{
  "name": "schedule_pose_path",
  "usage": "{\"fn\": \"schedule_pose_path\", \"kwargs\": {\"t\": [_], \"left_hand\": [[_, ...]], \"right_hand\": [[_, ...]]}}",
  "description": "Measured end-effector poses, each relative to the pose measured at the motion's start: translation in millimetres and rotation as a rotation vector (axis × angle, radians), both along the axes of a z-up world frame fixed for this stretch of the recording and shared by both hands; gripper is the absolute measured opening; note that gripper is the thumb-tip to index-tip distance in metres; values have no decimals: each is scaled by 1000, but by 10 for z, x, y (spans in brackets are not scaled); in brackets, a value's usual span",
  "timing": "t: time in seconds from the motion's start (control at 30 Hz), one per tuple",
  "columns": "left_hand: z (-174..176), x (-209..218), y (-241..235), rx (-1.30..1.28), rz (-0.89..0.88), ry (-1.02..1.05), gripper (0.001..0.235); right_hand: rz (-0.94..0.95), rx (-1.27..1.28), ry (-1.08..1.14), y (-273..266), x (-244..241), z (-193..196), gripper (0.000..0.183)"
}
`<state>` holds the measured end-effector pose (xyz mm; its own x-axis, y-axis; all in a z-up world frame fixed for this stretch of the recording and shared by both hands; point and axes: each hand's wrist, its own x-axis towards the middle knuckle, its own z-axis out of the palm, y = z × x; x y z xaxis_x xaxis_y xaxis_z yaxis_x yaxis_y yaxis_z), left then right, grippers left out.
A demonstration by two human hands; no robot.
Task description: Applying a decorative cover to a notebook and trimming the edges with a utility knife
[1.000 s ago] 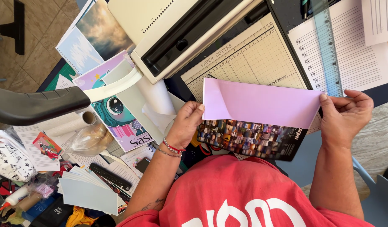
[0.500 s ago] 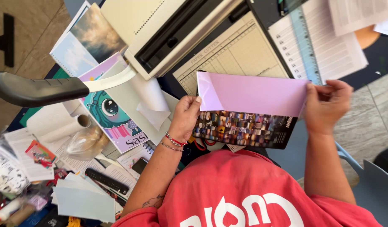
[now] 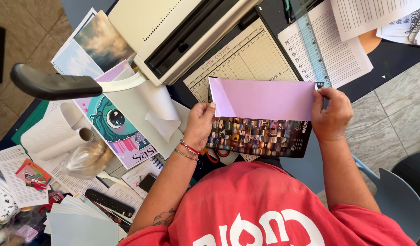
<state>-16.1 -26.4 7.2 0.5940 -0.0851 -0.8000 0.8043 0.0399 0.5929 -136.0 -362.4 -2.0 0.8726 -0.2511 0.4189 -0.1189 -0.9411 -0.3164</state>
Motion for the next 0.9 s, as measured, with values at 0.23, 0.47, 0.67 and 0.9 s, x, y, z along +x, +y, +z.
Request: {"fn": "schedule_pose_path", "kwargs": {"t": [0.23, 0.47, 0.67, 0.9], "left_hand": [[488, 89, -27, 85, -80, -179, 17], [373, 128, 139, 183, -105, -146, 17], [204, 112, 178, 94, 12, -83, 19], [165, 92, 237, 70, 19, -88, 21]], "right_hand": [[20, 209, -6, 12, 56, -165, 24], [32, -93, -32, 132, 172, -259, 21], [13, -90, 22, 268, 247, -306, 21], [-25, -144, 120, 412, 183, -336, 22]]}}
